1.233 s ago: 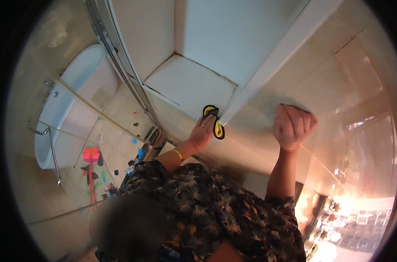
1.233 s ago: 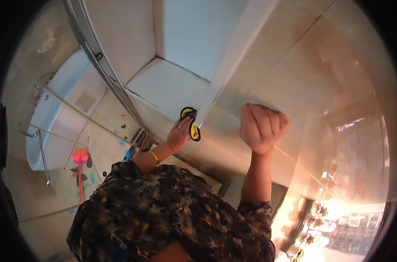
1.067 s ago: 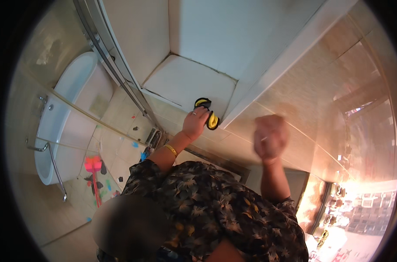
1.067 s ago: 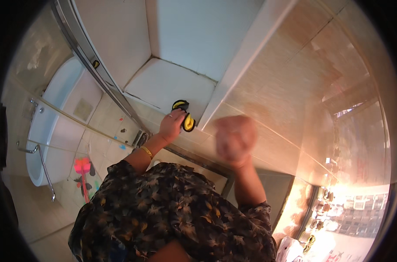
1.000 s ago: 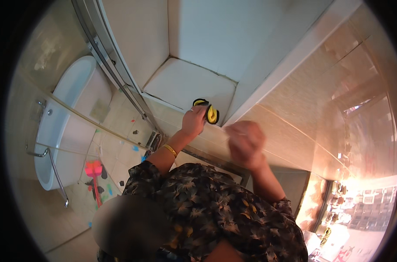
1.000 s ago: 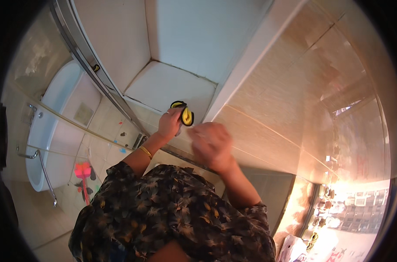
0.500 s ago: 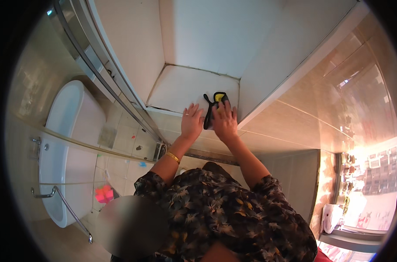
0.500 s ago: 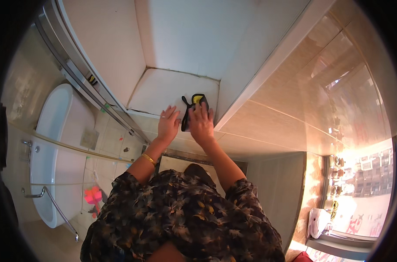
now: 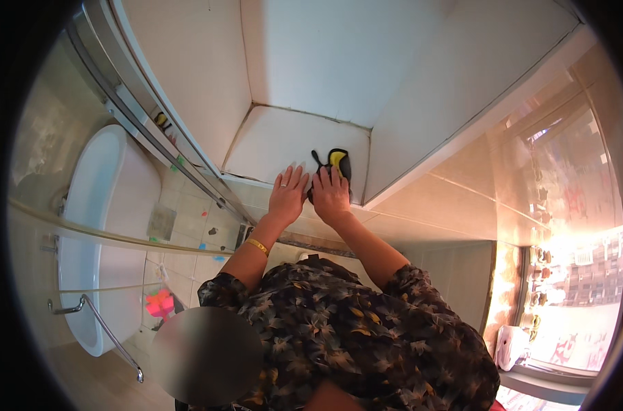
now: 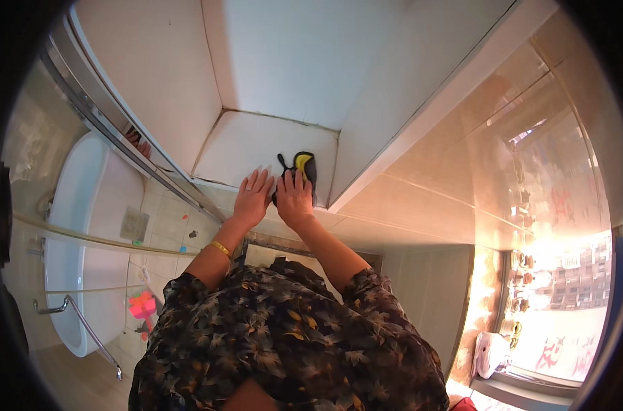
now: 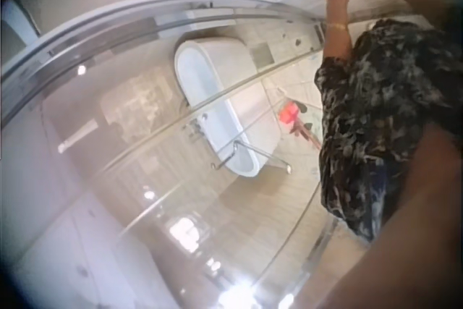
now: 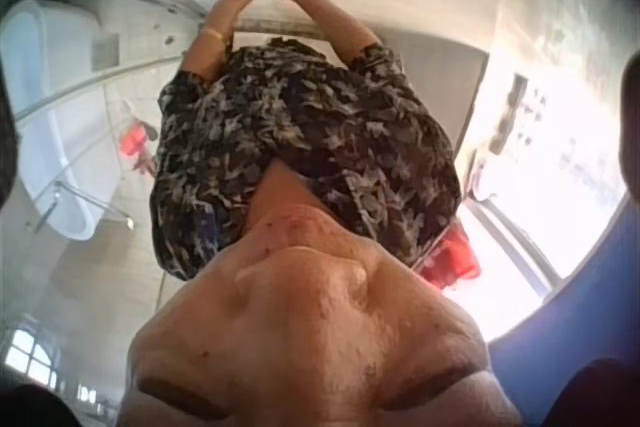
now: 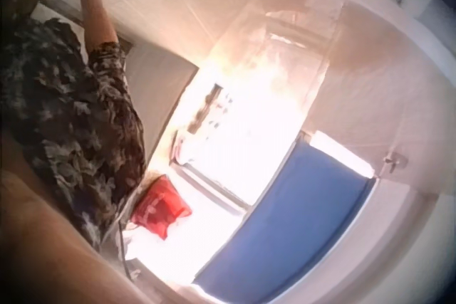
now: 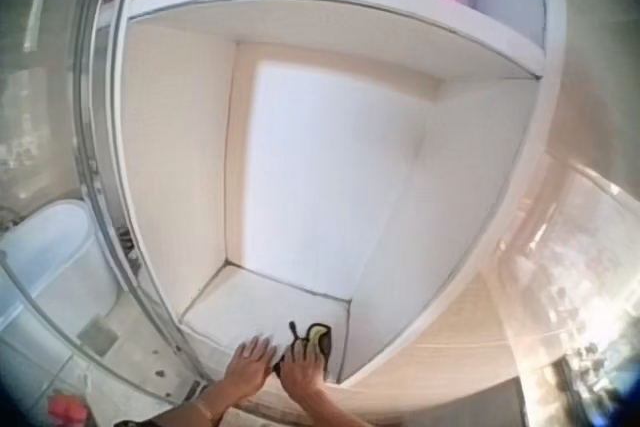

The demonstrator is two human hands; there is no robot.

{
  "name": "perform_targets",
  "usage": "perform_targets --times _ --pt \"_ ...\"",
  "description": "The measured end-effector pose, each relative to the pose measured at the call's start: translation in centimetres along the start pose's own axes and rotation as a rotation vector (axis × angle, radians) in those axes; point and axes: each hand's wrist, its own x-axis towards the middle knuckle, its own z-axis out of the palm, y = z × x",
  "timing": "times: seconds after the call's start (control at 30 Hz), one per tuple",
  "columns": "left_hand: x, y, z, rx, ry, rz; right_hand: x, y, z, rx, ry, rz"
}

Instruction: The person wipes a tiled wall surface with a yellow and gray cloth. They move the cloth across the wall in a repetitive motion, covering different sections of the wall.

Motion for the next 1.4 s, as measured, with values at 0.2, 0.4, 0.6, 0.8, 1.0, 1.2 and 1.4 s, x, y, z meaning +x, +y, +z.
perform_targets --times 0.2,0.4,0.6,0.8,1.0,1.2,1.4 --pt "1.3 1.7 -1.3 -0.022 -0.054 -0.098 3.5 4.9 1.4 -0.090 -0.253 0.288" --pt "2.3 2.4 0.2 -0.121 0.194 -0.146 1.2 0.5 0.2 0.057 0.022 -0.005" --pt "4.3 3.4 0.2 -0.649 0.260 -0.240 3.0 3.4 -1.2 0.702 0.062 0.387" --pt "7.5 6.2 -0.2 -1.633 0.049 -0.589 2.6 4.4 -0.7 1.738 0.185 0.985" --pt "9.3 7.1 2.4 -1.505 -0.154 -0.531 4.0 3.7 -5.4 0.557 0.044 0.493" --pt "10.4 13.1 3.0 -2.283 0.007 -0.127 7.0 3.2 -14.4 0.328 0.351 0.185" --pt "12.7 16.0 -15.3 -1.946 0.103 0.220 9.6 2.1 -25.7 0.302 0.620 -0.052"
